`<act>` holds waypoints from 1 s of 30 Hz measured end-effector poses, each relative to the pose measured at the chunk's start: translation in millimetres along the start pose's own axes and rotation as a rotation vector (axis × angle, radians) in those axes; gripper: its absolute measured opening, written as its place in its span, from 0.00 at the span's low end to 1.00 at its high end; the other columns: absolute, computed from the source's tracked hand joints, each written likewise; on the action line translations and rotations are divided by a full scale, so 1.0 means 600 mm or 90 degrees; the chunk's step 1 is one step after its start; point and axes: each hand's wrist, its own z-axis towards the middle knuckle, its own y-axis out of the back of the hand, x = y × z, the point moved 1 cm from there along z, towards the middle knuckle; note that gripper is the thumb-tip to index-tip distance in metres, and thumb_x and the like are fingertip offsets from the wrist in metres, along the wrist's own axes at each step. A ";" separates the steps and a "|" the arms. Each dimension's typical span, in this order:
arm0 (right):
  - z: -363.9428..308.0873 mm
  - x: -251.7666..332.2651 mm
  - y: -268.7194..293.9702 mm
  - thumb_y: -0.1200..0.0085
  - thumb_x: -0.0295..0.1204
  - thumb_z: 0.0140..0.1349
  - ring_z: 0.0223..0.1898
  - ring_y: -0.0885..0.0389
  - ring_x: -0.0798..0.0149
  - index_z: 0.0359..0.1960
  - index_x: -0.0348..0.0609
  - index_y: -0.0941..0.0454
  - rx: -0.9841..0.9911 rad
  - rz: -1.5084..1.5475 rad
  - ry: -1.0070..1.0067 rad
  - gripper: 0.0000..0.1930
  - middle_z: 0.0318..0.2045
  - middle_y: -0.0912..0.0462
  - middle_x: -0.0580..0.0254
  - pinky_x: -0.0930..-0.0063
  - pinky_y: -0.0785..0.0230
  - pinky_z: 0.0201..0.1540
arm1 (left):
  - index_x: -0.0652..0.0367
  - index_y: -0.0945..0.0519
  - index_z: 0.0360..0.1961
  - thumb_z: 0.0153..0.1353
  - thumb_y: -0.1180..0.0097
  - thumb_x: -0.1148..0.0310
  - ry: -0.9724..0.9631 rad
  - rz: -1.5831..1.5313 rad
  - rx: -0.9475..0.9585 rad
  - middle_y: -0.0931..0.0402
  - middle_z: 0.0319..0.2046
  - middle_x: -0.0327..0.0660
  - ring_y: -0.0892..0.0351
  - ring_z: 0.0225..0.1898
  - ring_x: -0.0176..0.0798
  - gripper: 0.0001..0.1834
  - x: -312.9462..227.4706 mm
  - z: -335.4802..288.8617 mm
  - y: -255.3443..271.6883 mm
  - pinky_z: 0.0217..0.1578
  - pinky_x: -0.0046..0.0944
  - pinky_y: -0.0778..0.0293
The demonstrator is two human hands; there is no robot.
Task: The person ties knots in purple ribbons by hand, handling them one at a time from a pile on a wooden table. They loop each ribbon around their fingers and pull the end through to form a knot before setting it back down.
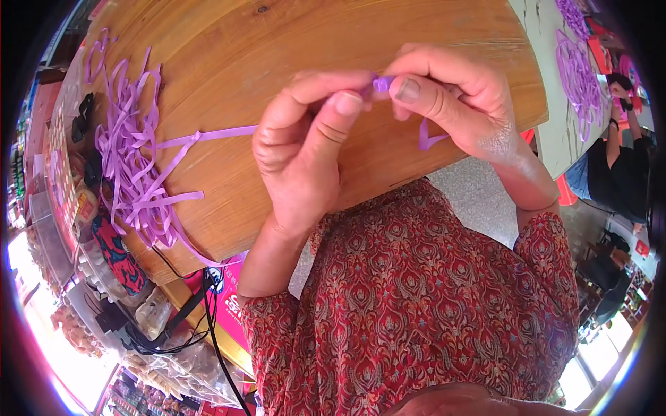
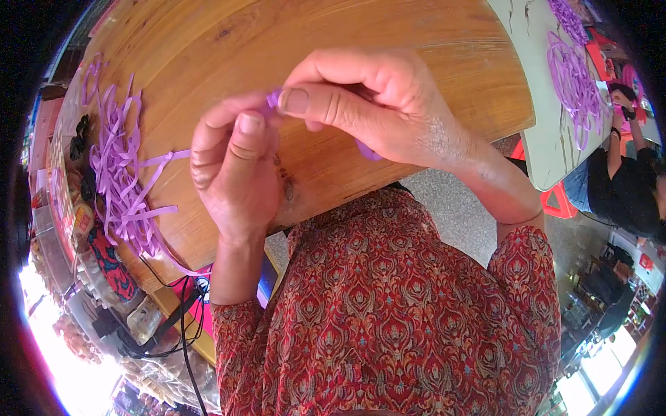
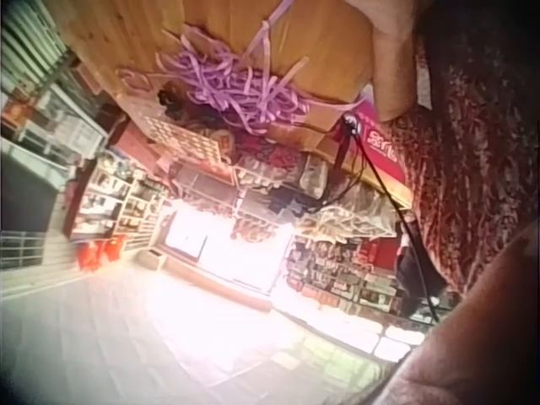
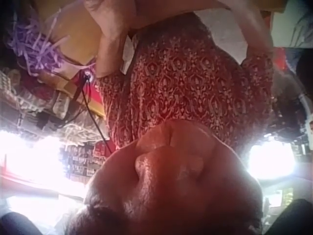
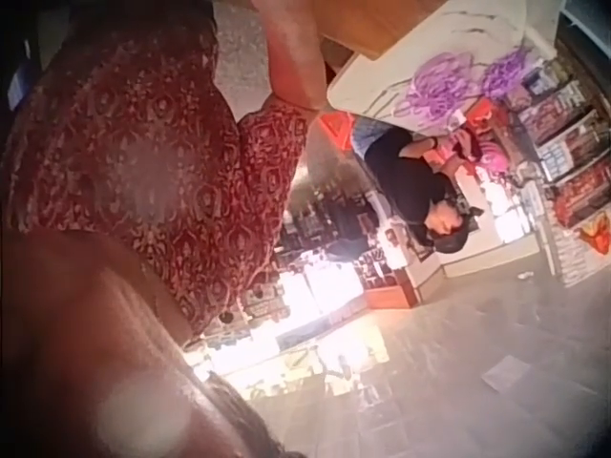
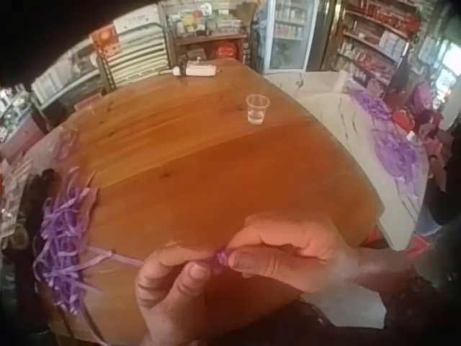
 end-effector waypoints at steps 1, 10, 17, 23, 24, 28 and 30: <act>-0.001 -0.002 0.001 0.51 0.31 0.65 0.26 0.29 0.77 0.36 0.35 0.24 -0.001 0.000 0.000 0.10 0.25 0.27 0.67 0.86 0.38 0.24 | 0.64 0.22 0.42 0.57 0.44 0.78 0.075 -0.087 -0.033 0.23 0.30 0.38 0.29 0.30 0.26 0.10 -0.001 -0.001 0.000 0.33 0.24 0.34; -0.003 -0.019 -0.002 0.47 0.25 0.61 0.30 0.23 0.74 0.44 0.37 0.21 -0.092 -0.001 0.057 0.11 0.31 0.21 0.64 0.83 0.29 0.37 | 0.64 0.25 0.45 0.57 0.44 0.78 0.167 -0.221 -0.013 0.22 0.32 0.38 0.25 0.34 0.26 0.13 0.003 0.000 0.003 0.31 0.20 0.34; 0.001 -0.021 -0.012 0.45 0.23 0.59 0.22 0.28 0.81 0.41 0.39 0.20 -0.115 -0.054 0.174 0.09 0.30 0.21 0.66 0.90 0.41 0.19 | 0.64 0.24 0.43 0.57 0.44 0.81 0.136 -0.112 -0.003 0.22 0.34 0.38 0.24 0.36 0.29 0.12 0.010 -0.001 -0.003 0.43 0.28 0.28; 0.007 -0.025 -0.008 0.43 0.21 0.56 0.17 0.32 0.80 0.37 0.37 0.21 -0.138 -0.133 0.258 0.07 0.28 0.21 0.65 0.86 0.41 0.20 | 0.64 0.21 0.39 0.57 0.44 0.82 0.175 -0.122 -0.053 0.23 0.34 0.37 0.26 0.38 0.27 0.09 0.011 -0.005 -0.010 0.43 0.26 0.30; 0.009 -0.026 -0.007 0.42 0.20 0.55 0.18 0.31 0.79 0.37 0.36 0.21 -0.139 -0.184 0.327 0.07 0.28 0.20 0.65 0.84 0.40 0.21 | 0.63 0.21 0.39 0.56 0.44 0.82 0.140 -0.084 -0.031 0.23 0.34 0.36 0.27 0.38 0.26 0.09 0.014 -0.005 -0.003 0.43 0.26 0.32; 0.015 -0.027 -0.008 0.42 0.20 0.54 0.19 0.30 0.78 0.38 0.36 0.21 -0.134 -0.198 0.351 0.09 0.27 0.20 0.63 0.81 0.39 0.22 | 0.62 0.20 0.38 0.55 0.43 0.83 0.124 -0.071 -0.032 0.26 0.31 0.33 0.31 0.35 0.25 0.10 0.010 -0.004 -0.003 0.40 0.25 0.35; 0.016 -0.025 -0.007 0.43 0.20 0.54 0.19 0.31 0.77 0.41 0.37 0.20 -0.138 -0.244 0.366 0.12 0.27 0.21 0.63 0.81 0.41 0.21 | 0.63 0.20 0.38 0.55 0.43 0.83 0.128 -0.079 -0.036 0.26 0.31 0.33 0.31 0.35 0.25 0.10 0.011 -0.005 -0.001 0.40 0.25 0.36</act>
